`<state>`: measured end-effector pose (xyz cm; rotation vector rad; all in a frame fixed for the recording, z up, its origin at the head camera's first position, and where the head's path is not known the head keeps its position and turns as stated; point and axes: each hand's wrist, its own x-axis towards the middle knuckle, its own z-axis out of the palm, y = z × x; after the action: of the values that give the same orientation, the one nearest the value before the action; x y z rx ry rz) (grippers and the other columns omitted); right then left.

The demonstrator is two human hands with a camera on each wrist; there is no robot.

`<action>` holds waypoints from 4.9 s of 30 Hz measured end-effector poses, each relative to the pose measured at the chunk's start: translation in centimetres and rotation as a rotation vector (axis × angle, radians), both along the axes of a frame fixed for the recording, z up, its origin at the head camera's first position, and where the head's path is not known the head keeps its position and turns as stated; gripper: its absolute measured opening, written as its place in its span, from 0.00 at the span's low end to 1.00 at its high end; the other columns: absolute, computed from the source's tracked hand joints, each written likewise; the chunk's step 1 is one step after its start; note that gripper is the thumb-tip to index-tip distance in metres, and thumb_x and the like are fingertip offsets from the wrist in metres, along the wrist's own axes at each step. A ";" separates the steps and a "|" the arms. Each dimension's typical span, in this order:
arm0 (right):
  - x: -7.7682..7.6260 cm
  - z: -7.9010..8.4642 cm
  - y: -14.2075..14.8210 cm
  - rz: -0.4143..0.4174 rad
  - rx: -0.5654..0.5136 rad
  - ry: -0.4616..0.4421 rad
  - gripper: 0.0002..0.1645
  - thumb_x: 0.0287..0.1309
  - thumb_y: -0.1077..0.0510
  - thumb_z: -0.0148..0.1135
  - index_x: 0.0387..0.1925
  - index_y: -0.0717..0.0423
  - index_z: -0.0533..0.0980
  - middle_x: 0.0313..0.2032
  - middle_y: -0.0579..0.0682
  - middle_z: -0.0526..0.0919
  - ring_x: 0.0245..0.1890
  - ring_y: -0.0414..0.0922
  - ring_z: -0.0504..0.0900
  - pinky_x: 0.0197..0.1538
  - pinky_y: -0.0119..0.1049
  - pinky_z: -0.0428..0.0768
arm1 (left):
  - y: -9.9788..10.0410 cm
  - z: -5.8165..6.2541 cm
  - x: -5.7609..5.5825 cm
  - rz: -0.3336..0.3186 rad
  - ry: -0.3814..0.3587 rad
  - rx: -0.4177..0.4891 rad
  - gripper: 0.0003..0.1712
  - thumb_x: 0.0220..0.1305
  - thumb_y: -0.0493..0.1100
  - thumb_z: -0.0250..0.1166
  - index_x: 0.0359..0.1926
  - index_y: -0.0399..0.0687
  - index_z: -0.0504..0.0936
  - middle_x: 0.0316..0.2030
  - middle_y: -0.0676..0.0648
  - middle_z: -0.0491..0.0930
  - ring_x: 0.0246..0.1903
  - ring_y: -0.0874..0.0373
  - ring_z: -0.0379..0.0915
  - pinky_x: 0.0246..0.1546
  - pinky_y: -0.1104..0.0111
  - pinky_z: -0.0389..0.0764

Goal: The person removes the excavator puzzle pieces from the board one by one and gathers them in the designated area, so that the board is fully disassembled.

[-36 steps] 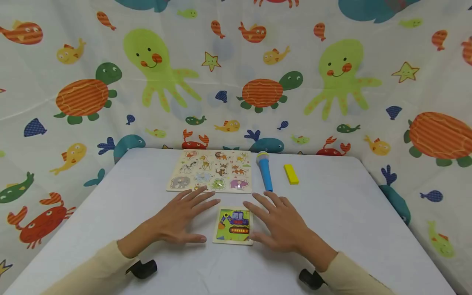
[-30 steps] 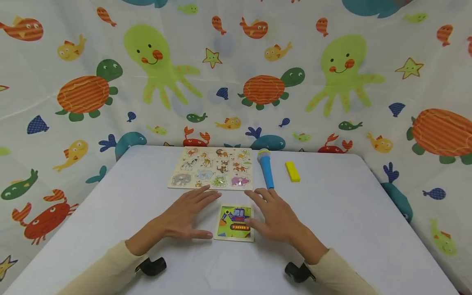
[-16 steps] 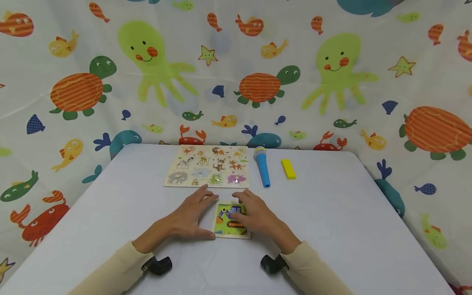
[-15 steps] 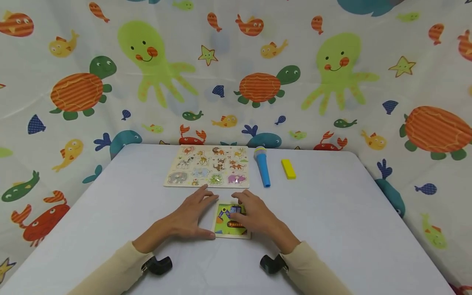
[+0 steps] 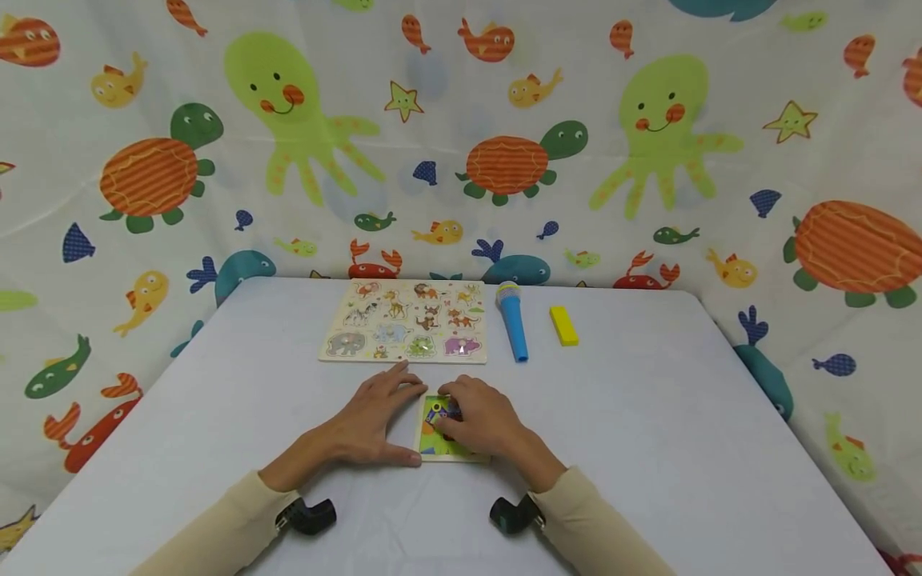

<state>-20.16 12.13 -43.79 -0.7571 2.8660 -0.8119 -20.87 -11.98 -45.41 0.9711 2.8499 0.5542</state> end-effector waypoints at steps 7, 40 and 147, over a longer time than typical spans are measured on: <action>0.4 -0.2 -0.5 -0.010 0.060 0.066 0.25 0.61 0.43 0.69 0.56 0.49 0.81 0.37 0.38 0.74 0.36 0.38 0.70 0.35 0.33 0.72 | 0.0 -0.1 0.1 0.001 -0.003 -0.006 0.63 0.45 0.83 0.65 0.76 0.55 0.66 0.73 0.54 0.61 0.80 0.53 0.34 0.78 0.49 0.42; -0.7 -0.3 -1.5 -0.115 -0.041 -0.025 0.21 0.57 0.47 0.75 0.49 0.52 0.82 0.33 0.40 0.76 0.34 0.40 0.73 0.38 0.36 0.74 | -0.1 0.1 0.1 -0.017 0.024 -0.008 0.61 0.47 0.81 0.65 0.76 0.53 0.66 0.74 0.54 0.62 0.79 0.51 0.40 0.77 0.47 0.43; -4.4 -0.6 7.8 -0.488 -0.625 -0.332 0.13 0.61 0.62 0.67 0.46 0.66 0.80 0.30 0.55 0.84 0.23 0.46 0.81 0.25 0.30 0.78 | 0.3 0.1 0.0 0.001 -0.013 -0.056 0.65 0.45 0.81 0.66 0.78 0.55 0.61 0.79 0.54 0.55 0.80 0.54 0.39 0.78 0.52 0.39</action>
<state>-24.54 19.88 -44.35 0.0889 2.5068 -1.7419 -20.82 -11.66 -45.35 0.9541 2.8383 0.4761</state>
